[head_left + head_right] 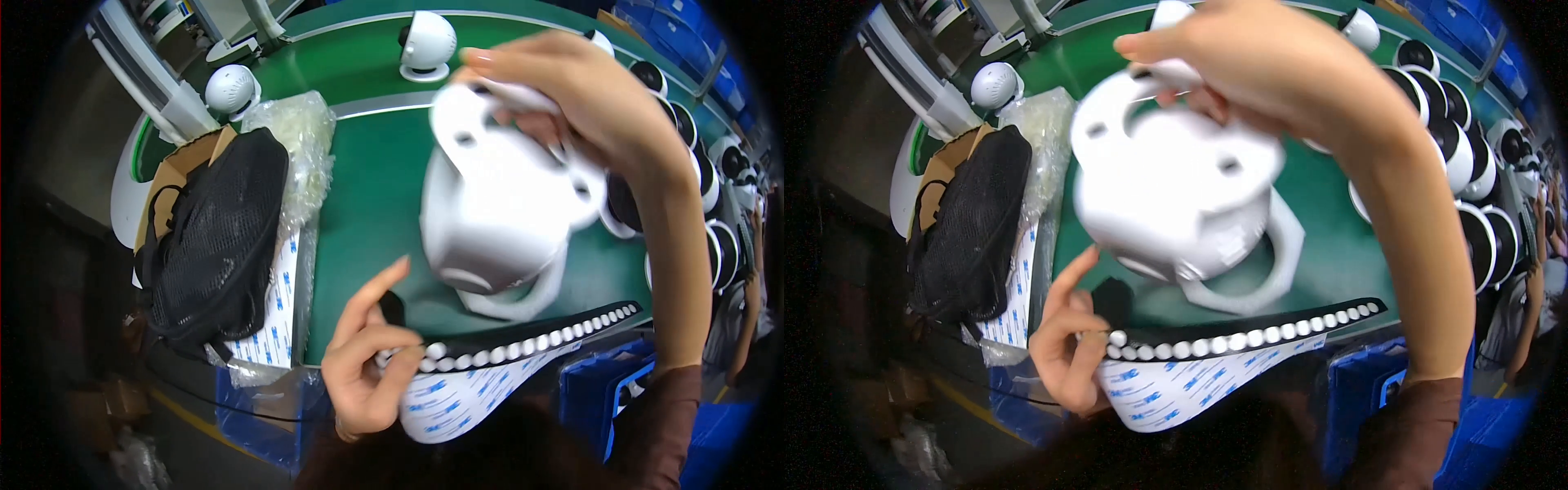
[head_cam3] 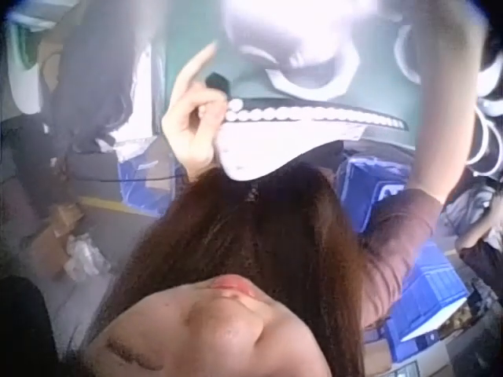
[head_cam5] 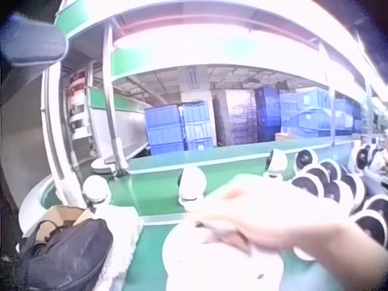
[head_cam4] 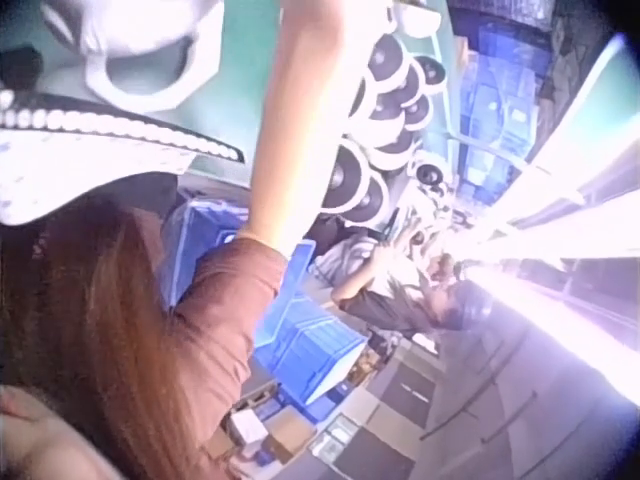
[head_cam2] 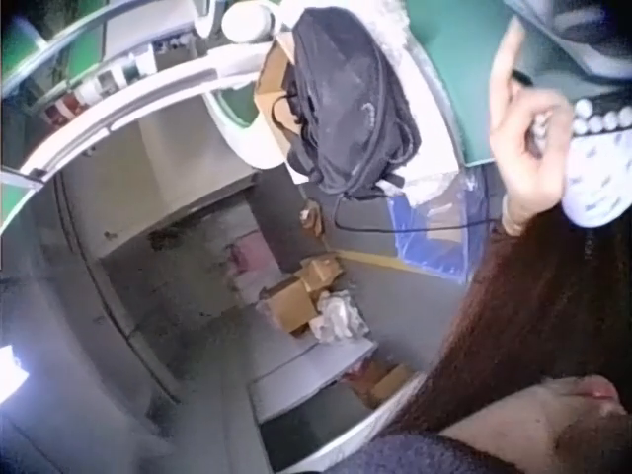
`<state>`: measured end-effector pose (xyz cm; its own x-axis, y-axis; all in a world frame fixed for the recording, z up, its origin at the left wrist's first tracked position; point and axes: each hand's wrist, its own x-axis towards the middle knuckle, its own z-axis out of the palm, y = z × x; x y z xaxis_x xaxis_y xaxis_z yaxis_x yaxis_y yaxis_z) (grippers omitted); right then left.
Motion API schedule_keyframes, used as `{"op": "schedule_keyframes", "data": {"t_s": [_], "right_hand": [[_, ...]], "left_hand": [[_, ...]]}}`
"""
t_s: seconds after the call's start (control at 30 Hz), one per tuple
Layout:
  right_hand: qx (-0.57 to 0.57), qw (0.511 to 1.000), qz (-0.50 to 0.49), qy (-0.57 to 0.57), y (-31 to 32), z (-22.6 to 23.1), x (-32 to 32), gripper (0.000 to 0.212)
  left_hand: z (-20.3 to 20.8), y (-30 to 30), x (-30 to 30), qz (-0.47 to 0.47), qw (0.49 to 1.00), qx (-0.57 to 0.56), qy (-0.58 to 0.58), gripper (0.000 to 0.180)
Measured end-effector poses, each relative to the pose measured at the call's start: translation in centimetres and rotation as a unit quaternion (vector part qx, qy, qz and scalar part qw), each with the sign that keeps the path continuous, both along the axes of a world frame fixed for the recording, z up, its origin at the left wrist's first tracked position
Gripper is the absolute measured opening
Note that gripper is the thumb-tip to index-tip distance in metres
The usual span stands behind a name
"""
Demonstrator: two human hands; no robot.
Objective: Applying small black adhesive pads or components to the base of white security camera housings on an assembly line.
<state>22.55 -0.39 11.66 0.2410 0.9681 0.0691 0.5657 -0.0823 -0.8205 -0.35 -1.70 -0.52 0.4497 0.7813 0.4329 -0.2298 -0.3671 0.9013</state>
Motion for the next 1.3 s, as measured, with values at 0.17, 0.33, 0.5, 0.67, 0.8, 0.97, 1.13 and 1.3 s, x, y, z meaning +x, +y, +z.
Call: {"op": "schedule_keyframes", "data": {"t_s": [0.17,0.33,0.5,0.67,0.8,0.97,1.13,1.3], "right_hand": [[-0.007,0.985,0.028,-0.172,10.9,3.0,-1.6,0.020],[0.292,0.804,-0.008,-0.518,21.8,-7.6,0.4,0.009],[0.288,0.809,0.052,-0.509,25.2,-14.9,6.0,0.004],[0.083,0.881,0.092,-0.456,22.9,-16.1,8.3,0.031],[-0.011,0.898,0.020,-0.440,21.1,-14.2,7.6,0.035],[0.294,0.788,-0.281,-0.462,19.5,-15.3,9.0,0.101],[0.159,0.834,-0.320,-0.421,18.9,-13.8,13.9,0.097],[0.089,0.820,-0.309,-0.474,16.1,-7.6,12.6,0.089]], "left_hand": [[-1.3,0.6,-2.2,-0.054,0.998,0.018,0.034,0.008],[-0.9,0.8,-2.5,-0.097,0.990,-0.001,0.102,0.008],[-0.3,1.9,-1.9,-0.101,0.983,0.035,0.148,0.005],[-2.4,1.5,-1.4,-0.076,0.996,-0.033,0.018,0.005],[-0.9,3.2,-1.7,-0.134,0.983,0.021,0.124,0.005],[-2.3,2.3,-0.8,-0.086,0.994,0.064,0.009,0.005],[0.8,2.0,-1.1,-0.130,0.987,0.069,0.066,0.004],[0.1,1.5,-1.0,-0.143,0.980,0.108,0.087,0.004]]}}
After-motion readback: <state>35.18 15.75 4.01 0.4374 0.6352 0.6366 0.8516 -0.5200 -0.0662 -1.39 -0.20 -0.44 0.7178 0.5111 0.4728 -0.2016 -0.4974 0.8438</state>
